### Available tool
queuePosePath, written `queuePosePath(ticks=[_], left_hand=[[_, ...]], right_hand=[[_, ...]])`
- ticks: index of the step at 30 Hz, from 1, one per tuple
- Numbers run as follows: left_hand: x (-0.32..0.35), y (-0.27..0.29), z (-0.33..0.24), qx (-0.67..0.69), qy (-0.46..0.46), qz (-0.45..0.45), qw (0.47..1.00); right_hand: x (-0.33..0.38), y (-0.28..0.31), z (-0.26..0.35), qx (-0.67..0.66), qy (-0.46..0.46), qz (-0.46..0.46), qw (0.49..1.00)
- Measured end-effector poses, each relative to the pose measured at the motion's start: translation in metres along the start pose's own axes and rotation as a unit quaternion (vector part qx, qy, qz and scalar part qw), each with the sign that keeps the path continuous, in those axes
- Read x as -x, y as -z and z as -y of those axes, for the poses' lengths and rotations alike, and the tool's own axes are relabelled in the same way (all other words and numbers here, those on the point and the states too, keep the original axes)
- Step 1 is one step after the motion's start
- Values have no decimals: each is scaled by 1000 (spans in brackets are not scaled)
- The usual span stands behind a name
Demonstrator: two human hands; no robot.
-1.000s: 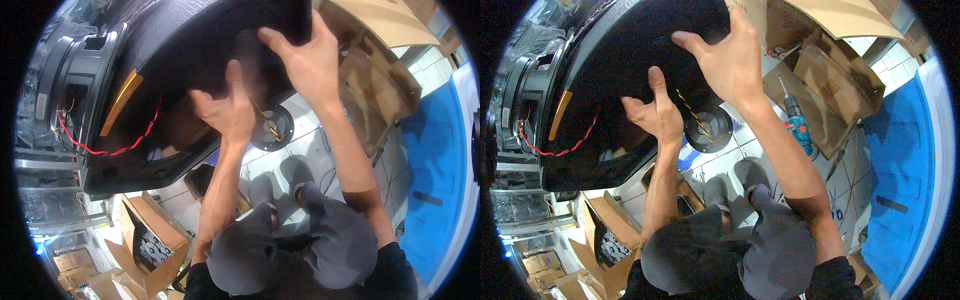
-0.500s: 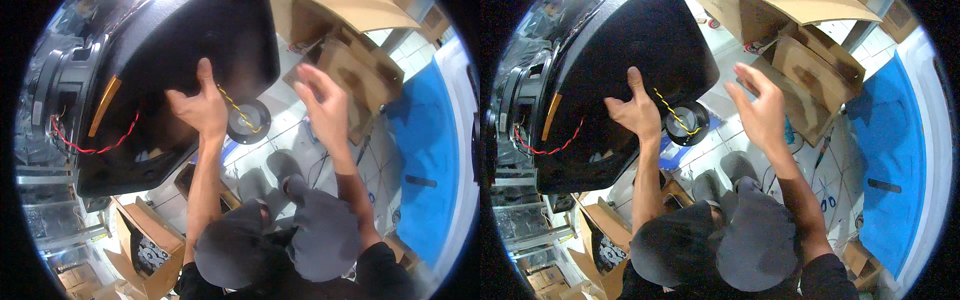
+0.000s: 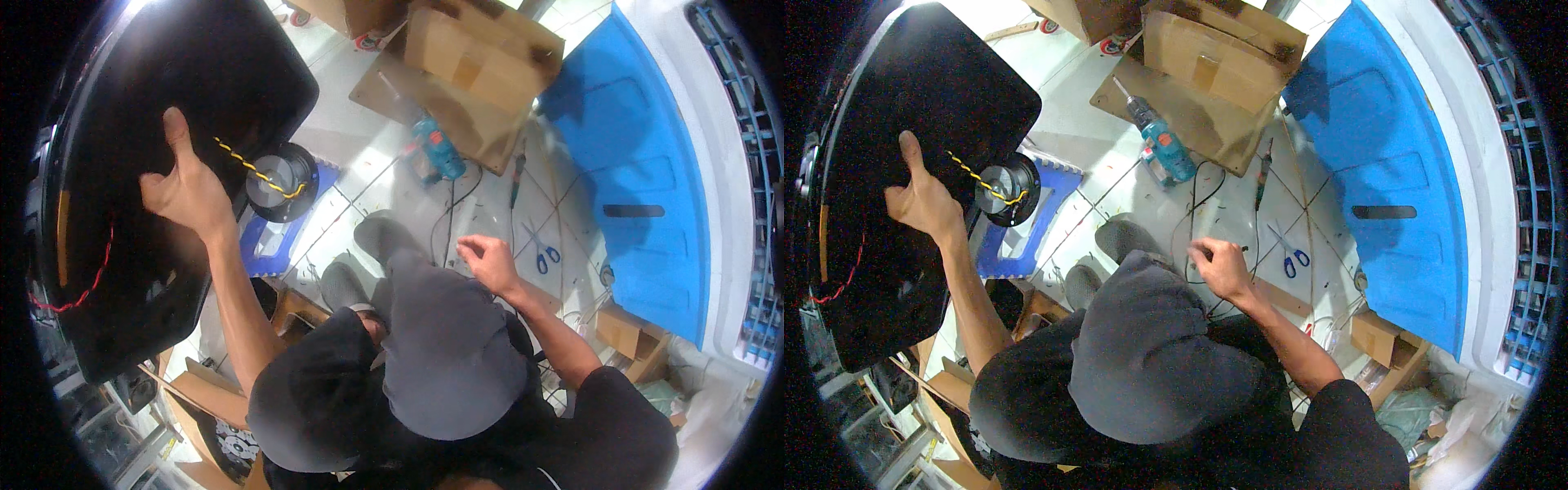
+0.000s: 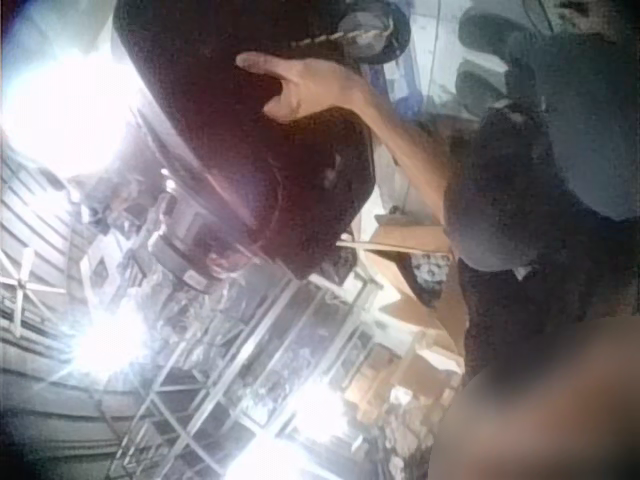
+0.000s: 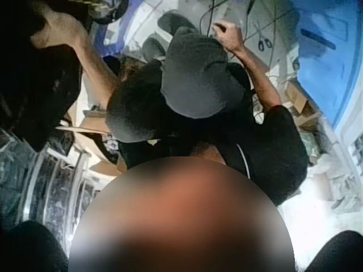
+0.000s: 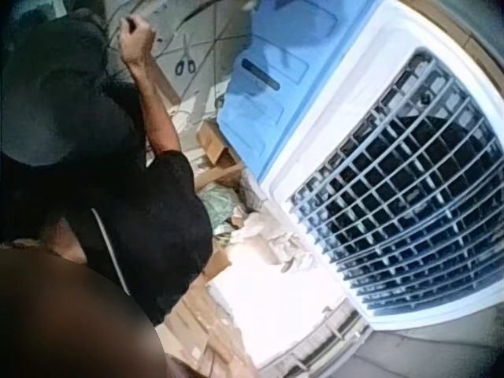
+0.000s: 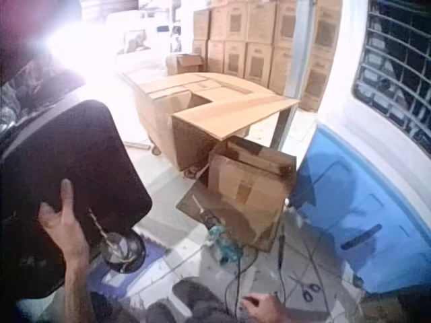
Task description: The person uses a cordless drill to fasten screws into a black speaker enclosure, then fits a circular speaker component into the enclosure. The person handles the drill and speaker parts throughout the clip.
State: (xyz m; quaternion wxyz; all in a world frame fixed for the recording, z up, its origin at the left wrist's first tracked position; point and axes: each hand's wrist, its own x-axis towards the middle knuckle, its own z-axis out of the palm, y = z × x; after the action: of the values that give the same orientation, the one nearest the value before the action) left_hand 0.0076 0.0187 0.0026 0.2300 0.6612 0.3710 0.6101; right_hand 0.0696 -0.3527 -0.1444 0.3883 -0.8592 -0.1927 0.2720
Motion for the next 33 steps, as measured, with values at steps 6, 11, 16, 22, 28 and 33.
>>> queuePosePath(ticks=[6, 11, 16, 22, 28, 33], left_hand=[[-3, 0, 2, -37, -30, -8, 999], [7, 11, -13, -132, 131, 70, 980], [17, -12, 3, -53, 87, 70, 992], [24, -31, 8, 25, 109, 101, 988], [20, -19, -4, 92, 117, 116, 982], [8, 8, -13, 108, 162, 231, 953]], right_hand=[[17, -21, -42, -18, -29, 16, 999], [-19, -6, -41, -72, -21, 42, 996], [-66, 54, 61, -31, 70, 63, 995], [-82, 37, 188, 206, 227, 331, 892], [-91, -94, 168, 157, 319, 576, 736], [-47, -269, 129, 149, 626, 606, 467]])
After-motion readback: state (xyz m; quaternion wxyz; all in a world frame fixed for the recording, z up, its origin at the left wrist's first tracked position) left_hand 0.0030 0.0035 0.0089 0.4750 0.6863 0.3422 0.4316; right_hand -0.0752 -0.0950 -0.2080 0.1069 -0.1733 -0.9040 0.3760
